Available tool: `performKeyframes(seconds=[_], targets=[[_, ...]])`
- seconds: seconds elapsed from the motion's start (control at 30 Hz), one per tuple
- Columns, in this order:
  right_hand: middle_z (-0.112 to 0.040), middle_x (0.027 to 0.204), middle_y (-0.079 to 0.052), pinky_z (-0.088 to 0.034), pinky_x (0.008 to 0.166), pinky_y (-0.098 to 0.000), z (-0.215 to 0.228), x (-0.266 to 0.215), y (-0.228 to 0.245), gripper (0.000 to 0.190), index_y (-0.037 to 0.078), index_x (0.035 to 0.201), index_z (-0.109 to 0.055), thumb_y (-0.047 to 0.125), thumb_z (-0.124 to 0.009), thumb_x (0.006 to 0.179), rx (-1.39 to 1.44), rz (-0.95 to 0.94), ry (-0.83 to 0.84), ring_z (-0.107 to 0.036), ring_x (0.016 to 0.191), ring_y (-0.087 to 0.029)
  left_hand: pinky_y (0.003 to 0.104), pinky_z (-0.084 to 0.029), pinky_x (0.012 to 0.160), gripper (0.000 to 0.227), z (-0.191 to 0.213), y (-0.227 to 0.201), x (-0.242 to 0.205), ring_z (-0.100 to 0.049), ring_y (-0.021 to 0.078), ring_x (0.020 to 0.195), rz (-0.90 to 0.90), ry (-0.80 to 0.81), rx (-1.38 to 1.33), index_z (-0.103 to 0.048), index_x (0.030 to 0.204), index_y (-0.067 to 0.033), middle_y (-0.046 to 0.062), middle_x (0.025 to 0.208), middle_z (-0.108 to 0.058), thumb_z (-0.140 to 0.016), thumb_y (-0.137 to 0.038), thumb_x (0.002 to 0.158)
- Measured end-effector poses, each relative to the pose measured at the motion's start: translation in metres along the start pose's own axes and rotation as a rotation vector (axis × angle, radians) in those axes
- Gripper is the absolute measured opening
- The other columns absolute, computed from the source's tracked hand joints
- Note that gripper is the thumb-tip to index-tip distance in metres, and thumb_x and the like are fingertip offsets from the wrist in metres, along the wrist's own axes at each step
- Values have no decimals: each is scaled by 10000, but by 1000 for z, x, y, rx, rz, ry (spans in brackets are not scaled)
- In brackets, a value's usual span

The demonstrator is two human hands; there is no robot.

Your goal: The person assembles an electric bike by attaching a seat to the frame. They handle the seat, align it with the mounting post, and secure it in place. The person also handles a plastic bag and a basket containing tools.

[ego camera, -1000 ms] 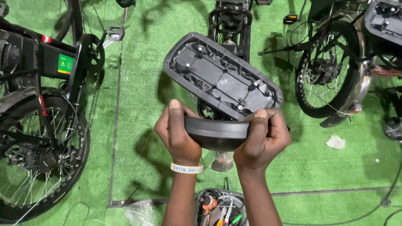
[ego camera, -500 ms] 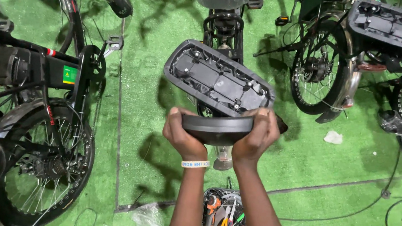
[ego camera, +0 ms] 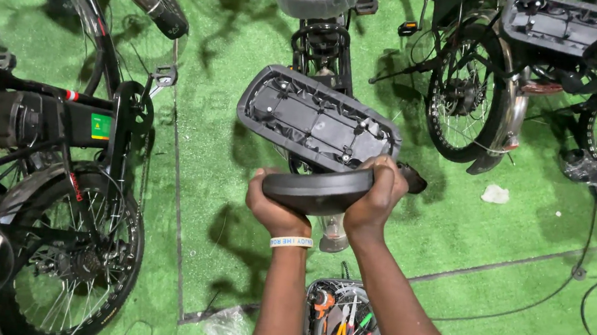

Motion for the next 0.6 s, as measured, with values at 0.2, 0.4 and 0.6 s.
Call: performKeyframes(seconds=[0.2,0.4,0.6], targets=[[-411,528,-20,-322,549,-242,1,0,1,290,108,570,-423,181,-417,851,45,30,18,-362,535,-127,189,-412,575,252,-7,-6,-10,-443,81,588,77,116,-54,-426,652,-181,-42,627,-410,-555,-263,853],[-447,530,-46,-350,578,-257,-2,2,-2,304,112,569,-446,185,-419,863,20,32,5,-391,537,-153,198,-412,614,253,-14,-7,-11,-446,100,628,95,152,-79,-405,650,-158,-18,635,-399,-536,-276,831],[-466,632,-25,-367,669,-260,-2,-6,9,246,107,631,-463,179,-449,865,46,36,21,-427,651,-132,228,-450,617,179,-9,-3,-16,-513,111,612,4,29,0,-543,683,-150,3,686,-538,-607,-283,784]])
Point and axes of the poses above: each hand's wrist, its own x-axis towards the middle knuckle, its own z-axis out of the back of the hand, y = z × x, the point moved 3 cm from there along x, towards the middle knuckle
